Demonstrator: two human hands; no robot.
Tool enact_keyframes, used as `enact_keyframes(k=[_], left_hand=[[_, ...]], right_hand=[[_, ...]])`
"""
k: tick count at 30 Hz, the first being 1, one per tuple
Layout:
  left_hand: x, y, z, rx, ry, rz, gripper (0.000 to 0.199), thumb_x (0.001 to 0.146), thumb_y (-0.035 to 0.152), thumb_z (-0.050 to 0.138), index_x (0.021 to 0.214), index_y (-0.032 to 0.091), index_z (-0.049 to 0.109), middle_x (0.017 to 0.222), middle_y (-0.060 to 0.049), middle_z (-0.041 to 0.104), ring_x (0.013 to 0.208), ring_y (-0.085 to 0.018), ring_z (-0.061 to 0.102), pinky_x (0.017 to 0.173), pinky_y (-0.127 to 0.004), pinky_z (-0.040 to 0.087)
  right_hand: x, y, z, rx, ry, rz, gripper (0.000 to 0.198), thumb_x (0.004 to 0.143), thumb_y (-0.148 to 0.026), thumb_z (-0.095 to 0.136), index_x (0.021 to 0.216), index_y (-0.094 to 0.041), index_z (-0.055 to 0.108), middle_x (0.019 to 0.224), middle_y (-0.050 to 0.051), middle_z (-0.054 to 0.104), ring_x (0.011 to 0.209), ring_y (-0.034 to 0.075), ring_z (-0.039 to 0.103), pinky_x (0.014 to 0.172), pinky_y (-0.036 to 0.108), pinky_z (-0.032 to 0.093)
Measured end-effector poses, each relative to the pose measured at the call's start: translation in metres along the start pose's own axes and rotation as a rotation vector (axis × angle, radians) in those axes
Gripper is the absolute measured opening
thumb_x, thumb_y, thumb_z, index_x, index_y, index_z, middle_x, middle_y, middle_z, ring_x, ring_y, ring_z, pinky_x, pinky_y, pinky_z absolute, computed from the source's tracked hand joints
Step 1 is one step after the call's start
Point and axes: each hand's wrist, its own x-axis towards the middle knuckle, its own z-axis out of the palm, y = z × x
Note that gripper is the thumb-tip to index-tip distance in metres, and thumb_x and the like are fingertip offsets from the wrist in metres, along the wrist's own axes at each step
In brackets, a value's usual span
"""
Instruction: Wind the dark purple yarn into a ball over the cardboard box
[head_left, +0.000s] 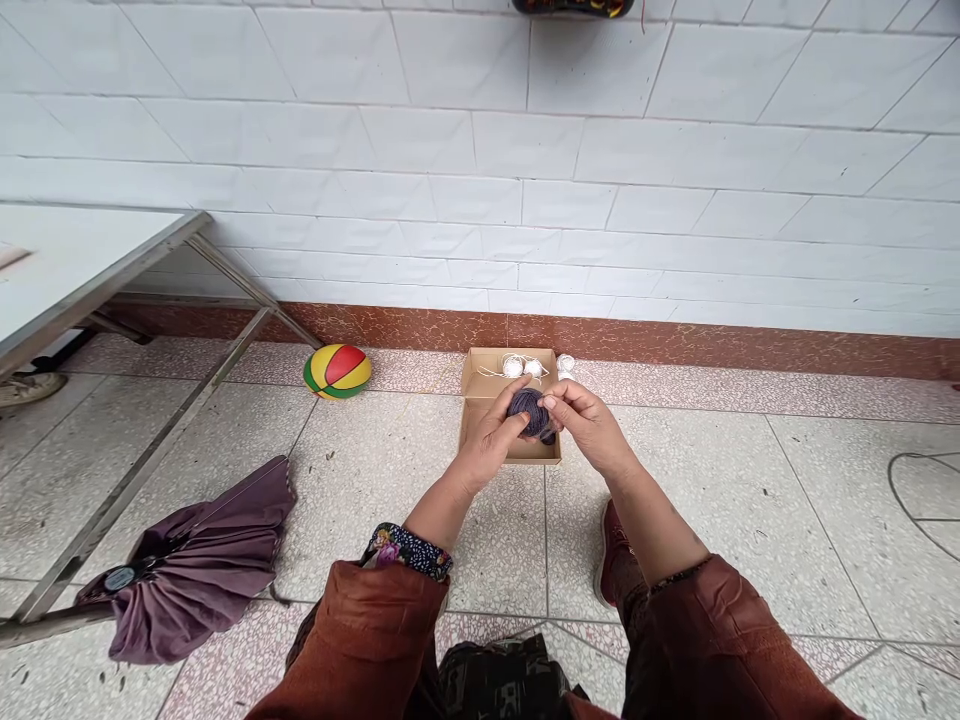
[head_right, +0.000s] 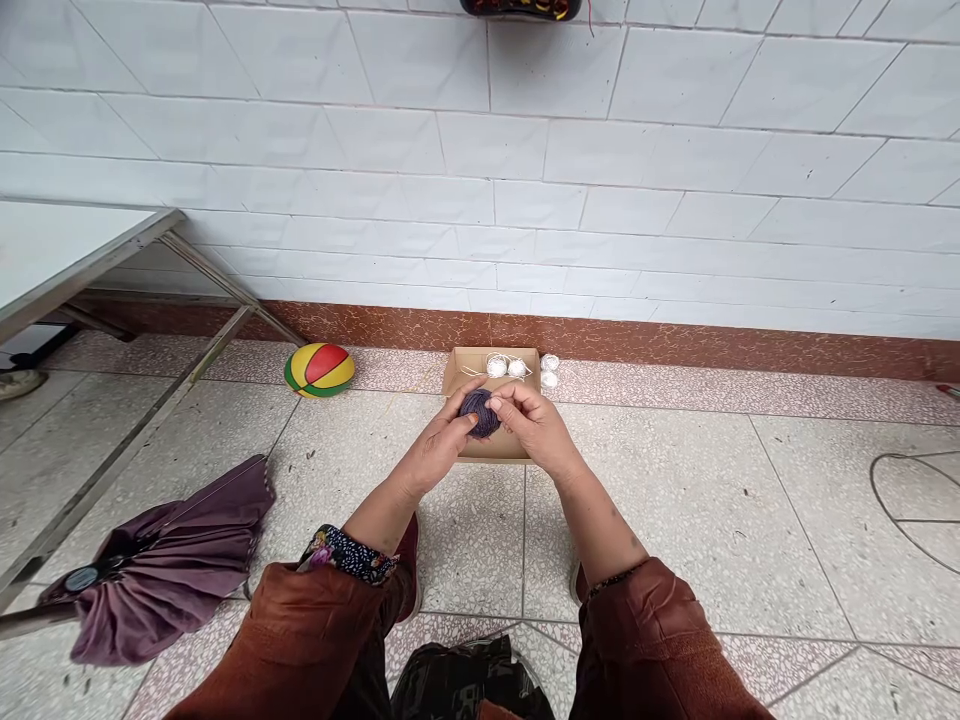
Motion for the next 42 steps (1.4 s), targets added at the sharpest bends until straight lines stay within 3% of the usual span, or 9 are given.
enact_keyframes(k=[3,6,10,15,22,29,36,39,42], left_hand=[[-0.002,0.004,-0.004,0.136,-0.041,0.052,0.058,0.091,0.030,0.055,0.149,0.032,0.048,0.146,-0.005,0.055,0.130,-0.030,0.051,0.109,-0.047,0.041],[-0.003,0.002,-0.007,0.138,-0.118,0.068,0.065,0.091,0.029,0.056,0.154,0.034,0.040,0.146,-0.005,0.055,0.133,-0.030,0.048,0.114,-0.048,0.034],[-0.005,-0.002,-0.002,-0.117,-0.205,0.012,0.072,0.088,0.030,0.056,0.156,0.037,0.033,0.143,-0.006,0.055,0.119,-0.027,0.055,0.099,-0.042,0.046],[-0.008,0.004,0.006,-0.434,-0.200,-0.023,0.054,0.082,0.034,0.060,0.136,0.028,0.059,0.140,-0.009,0.055,0.092,-0.020,0.059,0.068,-0.028,0.047],[-0.005,0.012,0.010,-0.562,-0.025,-0.029,0.045,0.082,0.034,0.061,0.125,0.021,0.061,0.132,-0.010,0.059,0.105,-0.023,0.059,0.073,-0.029,0.050],[0.001,0.009,0.003,-0.474,0.123,0.009,0.042,0.077,0.029,0.073,0.117,0.022,0.061,0.121,-0.007,0.064,0.099,-0.018,0.061,0.081,-0.030,0.050],[0.009,-0.002,-0.011,-0.181,0.349,0.065,0.046,0.071,0.027,0.078,0.112,0.022,0.059,0.113,-0.005,0.066,0.106,-0.020,0.061,0.094,-0.035,0.046],[0.009,-0.004,-0.011,-0.005,0.314,0.046,0.059,0.068,0.026,0.081,0.120,0.023,0.055,0.113,-0.006,0.066,0.103,-0.021,0.062,0.094,-0.036,0.046],[0.005,-0.004,-0.008,0.066,0.156,-0.034,0.072,0.067,0.024,0.082,0.132,0.025,0.049,0.109,-0.006,0.066,0.097,-0.020,0.062,0.089,-0.037,0.046]], right_hand=[[0.000,0.001,-0.004,-0.045,0.018,-0.037,0.027,0.093,-0.048,0.062,0.084,-0.022,0.064,0.073,-0.001,0.055,0.068,0.014,0.051,0.066,0.028,0.044],[0.002,0.004,-0.007,-0.107,0.055,-0.079,0.021,0.091,-0.042,0.065,0.083,-0.022,0.066,0.080,0.000,0.059,0.076,0.016,0.055,0.073,0.030,0.045],[0.006,0.011,-0.004,-0.122,0.104,-0.086,0.018,0.089,-0.038,0.066,0.081,-0.023,0.066,0.080,0.000,0.059,0.077,0.017,0.055,0.075,0.030,0.045],[0.010,0.023,0.003,-0.191,0.108,-0.022,0.023,0.090,-0.040,0.059,0.076,-0.022,0.061,0.077,0.001,0.059,0.075,0.017,0.055,0.071,0.029,0.044],[0.010,0.035,0.001,-0.431,0.083,0.069,0.015,0.088,-0.029,0.054,0.079,-0.021,0.061,0.075,0.001,0.061,0.070,0.018,0.055,0.066,0.028,0.041],[0.008,0.041,0.003,-0.532,-0.005,-0.037,0.011,0.090,-0.022,0.053,0.084,-0.021,0.062,0.080,0.003,0.063,0.078,0.020,0.059,0.072,0.030,0.044],[-0.002,0.009,0.005,-0.344,-0.254,-0.164,0.013,0.095,-0.028,0.059,0.086,-0.021,0.066,0.081,0.001,0.064,0.074,0.015,0.058,0.071,0.029,0.045],[-0.003,-0.003,0.002,-0.260,-0.177,-0.184,0.015,0.096,-0.033,0.061,0.088,-0.022,0.069,0.083,0.001,0.065,0.074,0.015,0.058,0.071,0.029,0.045],[0.000,-0.003,-0.005,-0.248,-0.020,-0.203,0.018,0.095,-0.035,0.062,0.084,-0.023,0.070,0.082,0.001,0.064,0.078,0.017,0.058,0.075,0.032,0.046]])
